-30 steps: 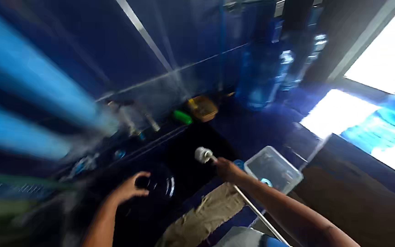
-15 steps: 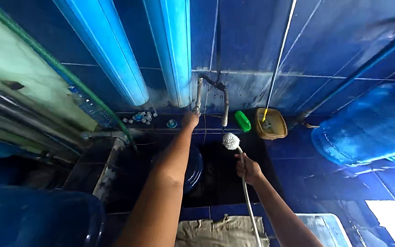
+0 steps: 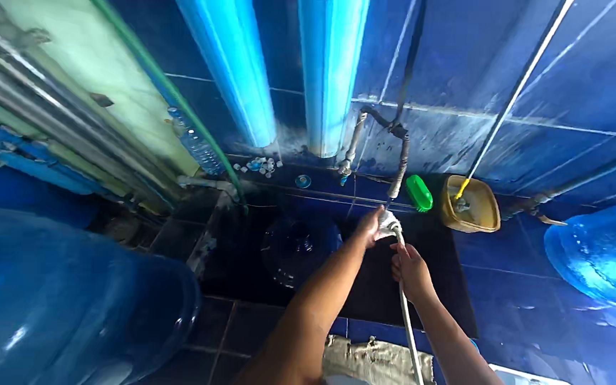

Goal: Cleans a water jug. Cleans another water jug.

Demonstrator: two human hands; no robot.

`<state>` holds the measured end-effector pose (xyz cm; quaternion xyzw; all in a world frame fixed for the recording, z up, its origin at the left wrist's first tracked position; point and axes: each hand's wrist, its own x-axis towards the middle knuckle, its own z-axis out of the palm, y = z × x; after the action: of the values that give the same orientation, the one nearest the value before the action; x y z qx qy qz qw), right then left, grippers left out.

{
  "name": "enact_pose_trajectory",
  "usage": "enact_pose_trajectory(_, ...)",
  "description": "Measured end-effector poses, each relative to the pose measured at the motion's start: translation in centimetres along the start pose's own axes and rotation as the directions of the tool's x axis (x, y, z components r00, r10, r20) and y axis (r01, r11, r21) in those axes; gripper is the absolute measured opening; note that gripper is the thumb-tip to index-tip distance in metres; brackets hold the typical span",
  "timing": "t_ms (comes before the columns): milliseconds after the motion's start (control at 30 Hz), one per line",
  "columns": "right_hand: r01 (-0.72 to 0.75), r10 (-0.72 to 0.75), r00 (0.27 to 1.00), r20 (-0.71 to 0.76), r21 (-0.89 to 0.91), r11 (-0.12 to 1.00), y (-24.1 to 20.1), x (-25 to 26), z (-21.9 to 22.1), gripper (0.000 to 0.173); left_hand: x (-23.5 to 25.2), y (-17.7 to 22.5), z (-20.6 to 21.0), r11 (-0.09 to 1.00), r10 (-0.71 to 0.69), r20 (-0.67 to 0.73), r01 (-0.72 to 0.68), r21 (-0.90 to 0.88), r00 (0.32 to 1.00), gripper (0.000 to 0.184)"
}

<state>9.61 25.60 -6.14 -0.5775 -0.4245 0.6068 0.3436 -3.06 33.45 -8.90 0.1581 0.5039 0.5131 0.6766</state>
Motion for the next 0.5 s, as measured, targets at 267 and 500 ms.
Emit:
enact_pose_trajectory(267, 0.405, -0.379, 0.888, 0.261, -0.056, 0.912, -11.8, -7.9, 3.1, 0.028, -10.5, 10.1, -6.7, 0.856, 0.412, 0.171, -0.444, 0.263, 0.895, 0.060)
enact_pose_trajectory(500, 0.690, -0.771, 0.565, 0.293, 0.345, 0.637, -29.6, -14.7, 10.3, 0.034, -16.7, 7.0, -19.6, 0.687, 0.564, -0.037, -0.444, 0.575, 0.825, 0.052)
